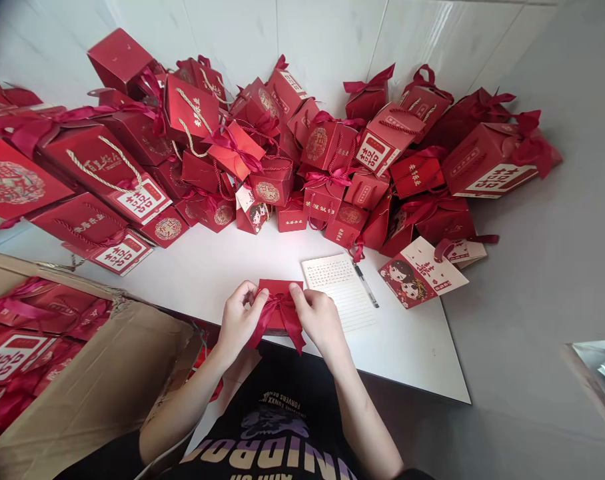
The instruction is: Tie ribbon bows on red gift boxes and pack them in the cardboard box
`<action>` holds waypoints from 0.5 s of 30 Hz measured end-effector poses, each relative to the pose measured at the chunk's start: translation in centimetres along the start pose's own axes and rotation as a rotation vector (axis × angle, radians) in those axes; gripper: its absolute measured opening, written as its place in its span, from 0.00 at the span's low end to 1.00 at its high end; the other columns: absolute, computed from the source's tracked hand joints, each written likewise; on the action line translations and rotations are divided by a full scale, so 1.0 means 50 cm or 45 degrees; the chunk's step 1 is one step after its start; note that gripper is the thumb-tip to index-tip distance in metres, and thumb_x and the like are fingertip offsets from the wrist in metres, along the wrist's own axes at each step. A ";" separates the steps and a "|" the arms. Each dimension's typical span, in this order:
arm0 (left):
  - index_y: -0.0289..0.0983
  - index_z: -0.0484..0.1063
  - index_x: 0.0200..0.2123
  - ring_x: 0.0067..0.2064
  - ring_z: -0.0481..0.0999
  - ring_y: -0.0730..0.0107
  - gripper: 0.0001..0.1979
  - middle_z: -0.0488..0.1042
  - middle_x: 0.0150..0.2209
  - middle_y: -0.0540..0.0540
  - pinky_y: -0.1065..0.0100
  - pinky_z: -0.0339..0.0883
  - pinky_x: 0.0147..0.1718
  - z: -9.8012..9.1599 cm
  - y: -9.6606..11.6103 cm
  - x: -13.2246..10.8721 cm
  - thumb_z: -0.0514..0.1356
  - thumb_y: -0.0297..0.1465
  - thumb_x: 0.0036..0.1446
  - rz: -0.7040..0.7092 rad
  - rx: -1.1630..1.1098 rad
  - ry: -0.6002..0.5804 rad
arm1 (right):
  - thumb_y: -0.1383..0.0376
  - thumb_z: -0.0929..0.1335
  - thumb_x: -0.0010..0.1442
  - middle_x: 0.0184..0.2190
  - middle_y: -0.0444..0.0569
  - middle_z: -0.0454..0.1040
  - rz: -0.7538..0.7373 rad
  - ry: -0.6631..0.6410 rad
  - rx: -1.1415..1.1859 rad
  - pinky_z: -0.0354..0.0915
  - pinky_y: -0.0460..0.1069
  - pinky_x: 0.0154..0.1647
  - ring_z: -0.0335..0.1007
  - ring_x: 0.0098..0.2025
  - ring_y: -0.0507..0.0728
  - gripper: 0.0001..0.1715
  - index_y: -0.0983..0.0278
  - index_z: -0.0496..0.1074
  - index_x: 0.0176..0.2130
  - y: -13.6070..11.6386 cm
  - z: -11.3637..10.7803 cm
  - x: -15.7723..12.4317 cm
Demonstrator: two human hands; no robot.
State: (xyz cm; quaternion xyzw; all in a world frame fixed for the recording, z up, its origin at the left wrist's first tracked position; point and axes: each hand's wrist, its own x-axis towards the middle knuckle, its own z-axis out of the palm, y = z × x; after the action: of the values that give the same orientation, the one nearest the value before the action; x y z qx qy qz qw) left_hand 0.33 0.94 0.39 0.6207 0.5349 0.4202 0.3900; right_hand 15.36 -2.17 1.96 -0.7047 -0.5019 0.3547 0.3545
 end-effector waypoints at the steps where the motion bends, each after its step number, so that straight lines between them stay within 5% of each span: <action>1: 0.38 0.55 0.21 0.23 0.57 0.75 0.15 0.54 0.20 0.55 0.72 0.55 0.25 -0.004 0.001 0.001 0.53 0.37 0.56 -0.027 0.010 -0.021 | 0.50 0.60 0.57 0.13 0.41 0.57 0.004 -0.006 -0.037 0.49 0.47 0.22 0.52 0.19 0.51 0.26 0.61 0.55 0.15 -0.001 -0.001 0.003; 8: 0.38 0.54 0.19 0.23 0.58 0.75 0.18 0.54 0.19 0.55 0.72 0.53 0.25 -0.019 0.005 0.012 0.53 0.40 0.56 -0.071 0.098 -0.150 | 0.49 0.57 0.59 0.15 0.47 0.68 0.109 -0.075 0.073 0.58 0.48 0.29 0.63 0.20 0.53 0.31 0.63 0.66 0.15 -0.011 -0.009 0.009; 15: 0.38 0.49 0.18 0.20 0.52 0.75 0.20 0.48 0.17 0.56 0.71 0.48 0.22 -0.017 0.004 0.016 0.53 0.40 0.56 -0.085 0.212 -0.175 | 0.56 0.60 0.57 0.13 0.45 0.67 0.037 -0.119 -0.192 0.56 0.47 0.25 0.62 0.19 0.53 0.25 0.62 0.59 0.13 -0.029 -0.018 0.017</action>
State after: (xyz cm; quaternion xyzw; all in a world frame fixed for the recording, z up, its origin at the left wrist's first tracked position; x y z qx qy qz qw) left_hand -0.32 1.74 0.96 0.6601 0.5603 0.3176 0.3866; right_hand 15.65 -1.13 3.53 -0.7192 -0.5328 0.3535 0.2717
